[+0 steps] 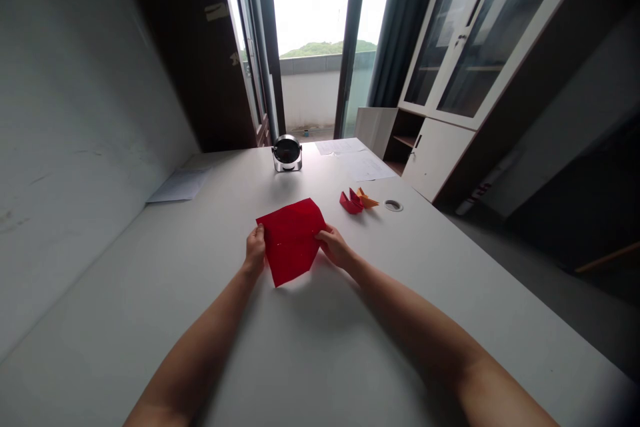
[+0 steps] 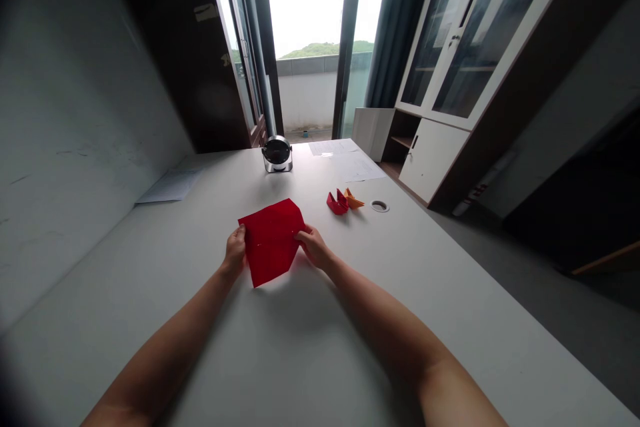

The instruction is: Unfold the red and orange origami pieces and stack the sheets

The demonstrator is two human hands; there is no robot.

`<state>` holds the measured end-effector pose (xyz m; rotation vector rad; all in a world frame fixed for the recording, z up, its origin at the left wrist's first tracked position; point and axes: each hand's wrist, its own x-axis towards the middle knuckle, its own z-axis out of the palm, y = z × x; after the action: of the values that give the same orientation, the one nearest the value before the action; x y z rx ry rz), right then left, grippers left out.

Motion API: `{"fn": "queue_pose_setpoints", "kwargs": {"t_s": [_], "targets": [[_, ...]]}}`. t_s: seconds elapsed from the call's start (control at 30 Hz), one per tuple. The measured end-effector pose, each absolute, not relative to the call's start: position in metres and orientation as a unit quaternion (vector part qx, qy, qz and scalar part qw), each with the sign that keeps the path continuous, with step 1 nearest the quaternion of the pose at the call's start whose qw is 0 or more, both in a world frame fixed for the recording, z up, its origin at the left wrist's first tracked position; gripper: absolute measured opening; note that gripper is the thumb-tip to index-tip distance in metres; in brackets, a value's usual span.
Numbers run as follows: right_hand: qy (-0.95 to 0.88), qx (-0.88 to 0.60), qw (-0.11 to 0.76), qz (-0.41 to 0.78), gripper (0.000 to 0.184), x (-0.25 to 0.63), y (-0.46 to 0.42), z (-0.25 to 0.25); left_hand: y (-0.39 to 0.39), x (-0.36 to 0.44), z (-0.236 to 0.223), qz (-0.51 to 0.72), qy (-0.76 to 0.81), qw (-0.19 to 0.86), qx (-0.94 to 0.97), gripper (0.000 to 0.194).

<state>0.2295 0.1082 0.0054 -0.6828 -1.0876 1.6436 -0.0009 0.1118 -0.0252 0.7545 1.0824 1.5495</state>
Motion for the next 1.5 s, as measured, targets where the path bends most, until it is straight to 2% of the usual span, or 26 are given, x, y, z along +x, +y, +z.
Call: {"fn": "queue_pose_setpoints", "kwargs": {"t_s": [0.13, 0.27, 0.47, 0.63, 0.83, 0.93, 1.07, 1.13, 1.2, 1.37, 1.5], "targets": [[-0.432, -0.293, 0.519, 0.677, 0.035, 0.230, 0.110, 0.002, 0.111, 0.001, -0.021, 0.664, 0.451, 0.516, 0.299, 0.041], [-0.439, -0.299, 0.488, 0.692, 0.049, 0.230, 0.111, 0.000, 0.110, 0.002, -0.018, 0.665, 0.474, 0.495, 0.297, 0.040], [-0.456, -0.340, 0.430, 0.701, 0.041, 0.232, 0.108, 0.001, 0.110, -0.004, -0.020, 0.660, 0.509, 0.463, 0.303, 0.041], [-0.534, -0.407, 0.477, 0.567, 0.033, 0.230, 0.113, -0.008, 0.111, -0.011, -0.023, 0.663, 0.538, 0.391, 0.343, 0.043], [-0.559, -0.454, 0.518, 0.461, 0.038, 0.232, 0.118, -0.012, 0.108, -0.005, -0.024, 0.618, 0.559, 0.315, 0.453, 0.035], [-0.550, -0.459, 0.537, 0.445, 0.040, 0.235, 0.119, -0.010, 0.107, 0.002, -0.025, 0.595, 0.541, 0.357, 0.476, 0.037], [-0.551, -0.461, 0.549, 0.427, 0.041, 0.236, 0.121, -0.012, 0.108, 0.005, -0.027, 0.587, 0.503, 0.430, 0.466, 0.060], [-0.560, -0.465, 0.547, 0.413, 0.041, 0.236, 0.122, -0.015, 0.110, 0.005, -0.029, 0.592, 0.496, 0.431, 0.467, 0.066], [-0.573, -0.474, 0.540, 0.395, 0.041, 0.235, 0.123, -0.020, 0.113, 0.002, -0.029, 0.607, 0.490, 0.411, 0.473, 0.065], [-0.610, -0.504, 0.523, 0.317, 0.039, 0.243, 0.131, -0.025, 0.133, -0.035, -0.022, 0.672, 0.507, 0.345, 0.414, 0.053], [-0.630, -0.553, 0.526, 0.141, 0.031, 0.272, 0.149, -0.021, 0.141, -0.105, -0.021, 0.676, 0.600, 0.263, 0.338, 0.052]]}}
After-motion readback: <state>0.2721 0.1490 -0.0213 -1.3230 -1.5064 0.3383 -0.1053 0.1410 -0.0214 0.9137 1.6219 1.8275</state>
